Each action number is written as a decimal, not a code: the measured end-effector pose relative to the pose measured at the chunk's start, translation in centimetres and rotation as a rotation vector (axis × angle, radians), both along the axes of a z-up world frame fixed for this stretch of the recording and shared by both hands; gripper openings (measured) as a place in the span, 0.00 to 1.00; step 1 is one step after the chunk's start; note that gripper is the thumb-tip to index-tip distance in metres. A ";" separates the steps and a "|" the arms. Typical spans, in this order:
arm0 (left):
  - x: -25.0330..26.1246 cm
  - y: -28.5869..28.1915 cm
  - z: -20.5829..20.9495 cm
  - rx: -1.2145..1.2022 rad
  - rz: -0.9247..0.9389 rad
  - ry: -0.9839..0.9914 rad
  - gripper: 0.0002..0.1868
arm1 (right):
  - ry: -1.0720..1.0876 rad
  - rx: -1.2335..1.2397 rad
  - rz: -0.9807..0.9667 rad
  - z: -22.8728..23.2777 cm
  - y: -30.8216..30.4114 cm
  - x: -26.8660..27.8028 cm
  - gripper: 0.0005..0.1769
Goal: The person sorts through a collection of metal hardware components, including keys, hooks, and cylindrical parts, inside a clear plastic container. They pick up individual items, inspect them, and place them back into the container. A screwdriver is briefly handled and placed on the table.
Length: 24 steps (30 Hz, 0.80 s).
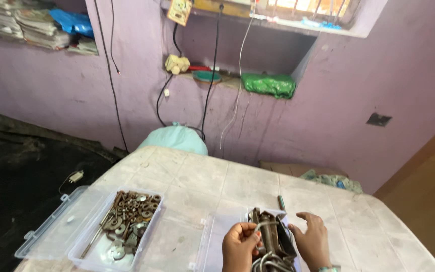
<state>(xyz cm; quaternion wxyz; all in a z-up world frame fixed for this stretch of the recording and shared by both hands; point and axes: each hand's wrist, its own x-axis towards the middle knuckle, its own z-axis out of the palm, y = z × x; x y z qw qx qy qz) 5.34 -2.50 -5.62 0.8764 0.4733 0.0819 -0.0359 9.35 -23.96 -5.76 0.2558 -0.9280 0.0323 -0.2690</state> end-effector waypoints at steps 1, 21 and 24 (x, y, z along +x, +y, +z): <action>0.2 0.1 0.2 0.074 -0.012 -0.055 0.06 | -0.057 -0.051 0.021 1.8 0.9 -1.4 0.21; -3.0 0.5 5.1 0.637 -0.055 -0.391 0.08 | 0.150 0.441 -0.161 3.5 0.7 -4.2 0.14; -2.5 -0.3 5.5 0.708 -0.014 -0.499 0.07 | 0.147 0.383 -0.181 2.2 0.8 -3.7 0.13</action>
